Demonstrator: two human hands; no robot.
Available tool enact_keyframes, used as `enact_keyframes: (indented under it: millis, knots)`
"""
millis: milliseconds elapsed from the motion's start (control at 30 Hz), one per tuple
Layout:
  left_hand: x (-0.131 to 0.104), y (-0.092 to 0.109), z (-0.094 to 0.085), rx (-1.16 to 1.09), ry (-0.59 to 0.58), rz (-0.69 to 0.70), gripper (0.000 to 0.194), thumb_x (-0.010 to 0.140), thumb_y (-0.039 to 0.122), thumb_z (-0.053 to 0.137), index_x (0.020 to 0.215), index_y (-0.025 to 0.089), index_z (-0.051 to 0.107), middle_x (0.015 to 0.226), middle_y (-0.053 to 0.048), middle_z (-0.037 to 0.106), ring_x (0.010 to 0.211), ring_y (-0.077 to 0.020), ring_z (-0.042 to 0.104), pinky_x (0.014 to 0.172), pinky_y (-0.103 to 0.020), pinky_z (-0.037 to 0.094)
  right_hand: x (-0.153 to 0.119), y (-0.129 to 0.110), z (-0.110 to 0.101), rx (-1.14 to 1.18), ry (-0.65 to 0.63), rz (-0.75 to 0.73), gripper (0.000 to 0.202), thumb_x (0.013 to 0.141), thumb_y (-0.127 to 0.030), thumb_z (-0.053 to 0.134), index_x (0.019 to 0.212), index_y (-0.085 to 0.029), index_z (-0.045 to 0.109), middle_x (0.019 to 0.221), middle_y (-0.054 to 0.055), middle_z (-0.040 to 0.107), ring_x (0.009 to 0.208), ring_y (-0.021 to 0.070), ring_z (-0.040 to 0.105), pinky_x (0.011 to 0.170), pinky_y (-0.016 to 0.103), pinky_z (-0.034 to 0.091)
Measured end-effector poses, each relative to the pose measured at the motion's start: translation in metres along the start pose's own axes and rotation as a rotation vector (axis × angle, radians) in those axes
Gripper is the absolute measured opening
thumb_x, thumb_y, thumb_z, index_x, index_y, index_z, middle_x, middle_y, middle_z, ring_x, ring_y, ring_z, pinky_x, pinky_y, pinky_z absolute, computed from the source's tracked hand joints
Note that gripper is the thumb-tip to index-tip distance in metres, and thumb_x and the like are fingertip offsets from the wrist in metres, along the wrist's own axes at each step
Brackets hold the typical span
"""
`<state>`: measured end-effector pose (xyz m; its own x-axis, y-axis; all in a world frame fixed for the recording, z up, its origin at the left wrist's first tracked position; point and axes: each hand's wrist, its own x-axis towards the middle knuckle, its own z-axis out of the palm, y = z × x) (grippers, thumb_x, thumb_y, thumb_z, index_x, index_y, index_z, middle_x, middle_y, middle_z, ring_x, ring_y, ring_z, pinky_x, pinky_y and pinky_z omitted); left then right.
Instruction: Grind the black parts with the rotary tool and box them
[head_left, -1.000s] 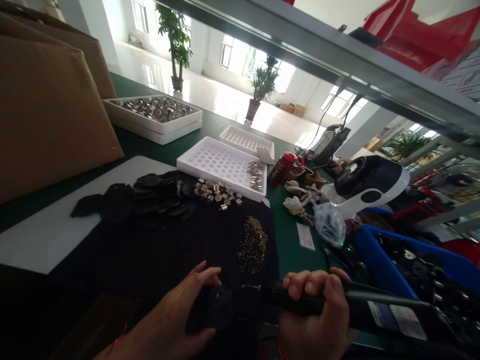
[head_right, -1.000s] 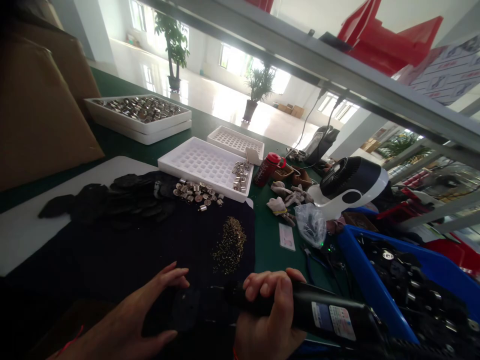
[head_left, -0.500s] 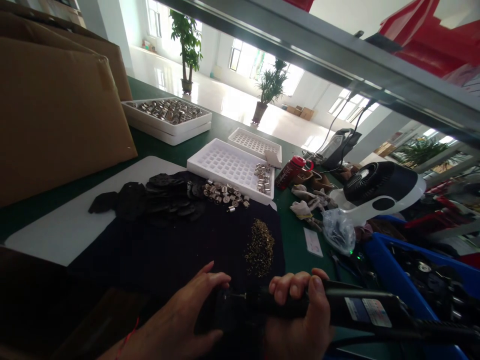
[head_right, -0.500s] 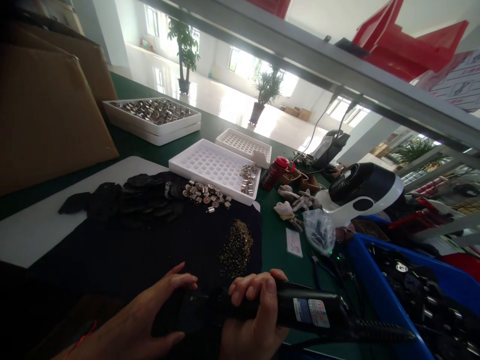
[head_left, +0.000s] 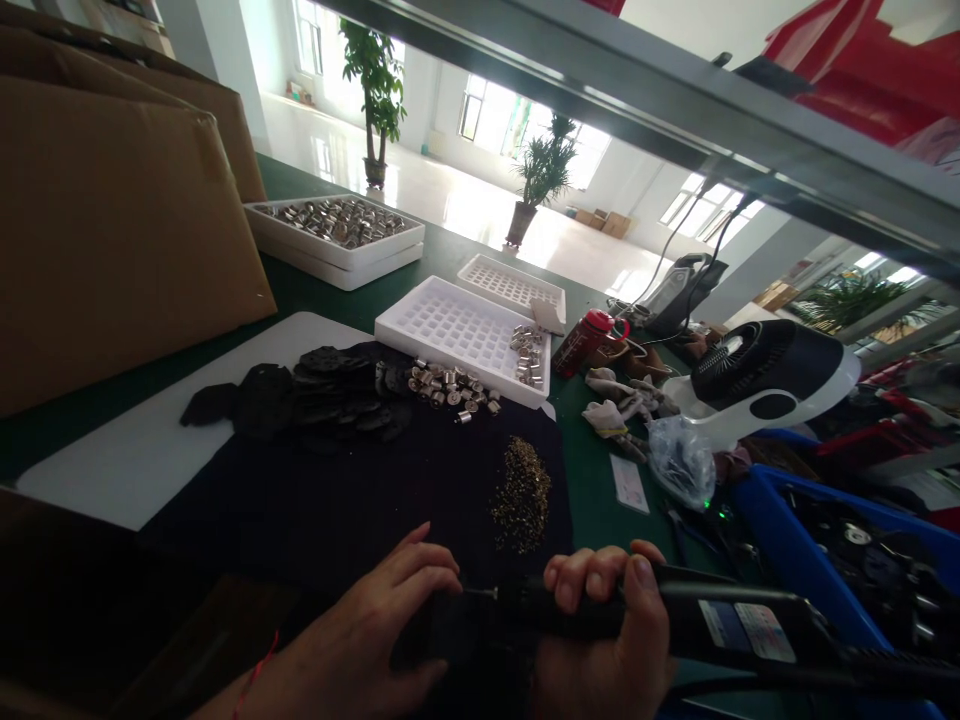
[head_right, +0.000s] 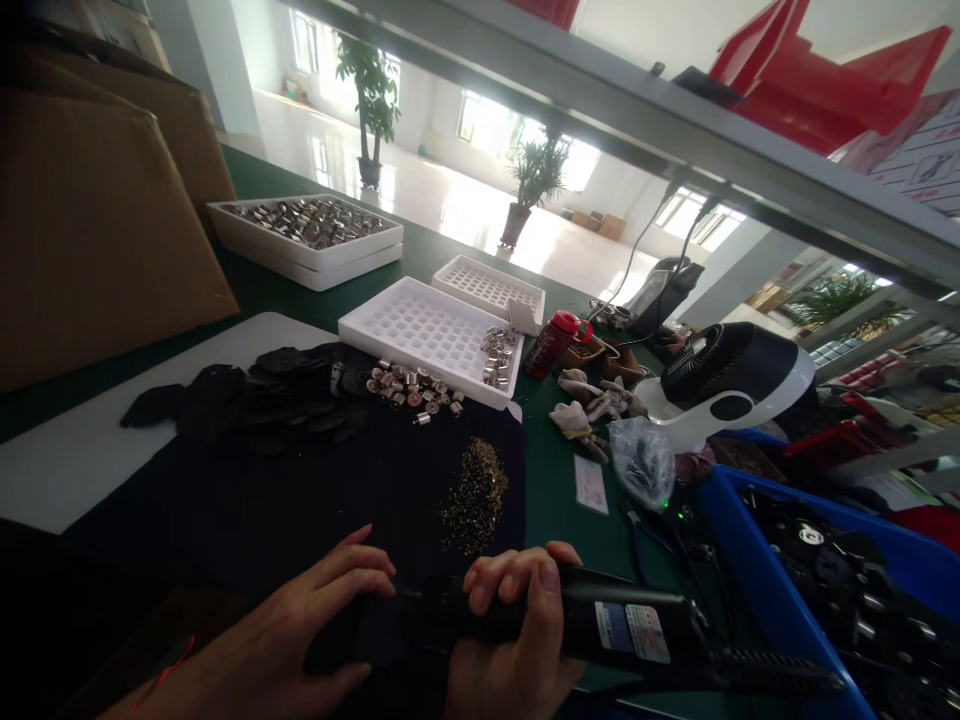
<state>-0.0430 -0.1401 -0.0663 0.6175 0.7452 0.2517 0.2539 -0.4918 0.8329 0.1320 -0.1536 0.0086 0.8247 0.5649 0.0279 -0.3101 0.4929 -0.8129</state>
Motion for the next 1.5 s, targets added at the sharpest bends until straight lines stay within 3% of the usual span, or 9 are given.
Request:
enact_keyframes:
  millis: [333, 667, 833, 967, 1133, 1500]
  knots:
    - [-0.003, -0.007, 0.004, -0.027, 0.005, 0.035, 0.070, 0.069, 0.002, 0.066, 0.132, 0.031, 0.055, 0.130, 0.000, 0.067, 0.126, -0.0239, 0.067, 0.134, -0.056, 0.026, -0.001, -0.007, -0.003, 0.025, -0.017, -0.032, 0.015, 0.085, -0.030, 0.078, 0.093, -0.024, 0.067, 0.055, -0.011, 0.050, 0.041, 0.0092, 0.043, 0.042, 0.022, 0.051]
    - [-0.005, -0.012, 0.007, -0.014, -0.008, 0.038, 0.063, 0.067, 0.002, 0.069, 0.122, 0.031, 0.059, 0.132, 0.000, 0.064, 0.129, -0.0272, 0.065, 0.134, -0.057, 0.025, -0.003, -0.010, -0.001, 0.043, -0.072, -0.059, 0.017, 0.085, -0.031, 0.080, 0.092, -0.023, 0.067, 0.055, -0.011, 0.052, 0.039, 0.0090, 0.045, 0.042, 0.021, 0.052]
    - [-0.001, -0.004, 0.003, -0.016, -0.019, 0.009, 0.060, 0.068, 0.002, 0.068, 0.120, 0.030, 0.057, 0.128, 0.001, 0.066, 0.127, -0.0247, 0.067, 0.135, -0.056, 0.025, -0.001, -0.012, -0.002, 0.044, -0.074, -0.037, 0.016, 0.084, -0.030, 0.080, 0.091, -0.023, 0.067, 0.054, -0.011, 0.052, 0.038, 0.0090, 0.045, 0.041, 0.021, 0.053]
    - [0.000, -0.002, 0.003, -0.027, -0.009, -0.018, 0.067, 0.069, 0.003, 0.068, 0.127, 0.030, 0.050, 0.126, 0.001, 0.069, 0.125, -0.0250, 0.069, 0.134, -0.057, 0.027, -0.004, -0.010, -0.001, 0.054, -0.073, -0.017, 0.015, 0.085, -0.030, 0.079, 0.091, -0.024, 0.067, 0.054, -0.011, 0.052, 0.038, 0.0089, 0.045, 0.041, 0.021, 0.053]
    - [-0.005, -0.015, 0.011, -0.034, 0.051, -0.010, 0.078, 0.067, 0.005, 0.068, 0.136, 0.034, 0.045, 0.129, 0.002, 0.069, 0.126, -0.0279, 0.069, 0.133, -0.057, 0.030, -0.013, -0.002, 0.000, 0.052, -0.122, -0.027, 0.015, 0.086, -0.032, 0.080, 0.093, -0.024, 0.070, 0.055, -0.011, 0.053, 0.038, 0.0088, 0.046, 0.041, 0.021, 0.053]
    - [-0.007, -0.014, 0.011, -0.028, 0.054, -0.012, 0.079, 0.066, 0.005, 0.068, 0.136, 0.035, 0.045, 0.130, 0.003, 0.070, 0.127, -0.0280, 0.070, 0.133, -0.055, 0.031, -0.015, 0.005, -0.001, 0.064, -0.155, -0.056, 0.012, 0.089, -0.031, 0.078, 0.094, -0.023, 0.070, 0.056, -0.011, 0.054, 0.039, 0.0082, 0.047, 0.042, 0.021, 0.053]
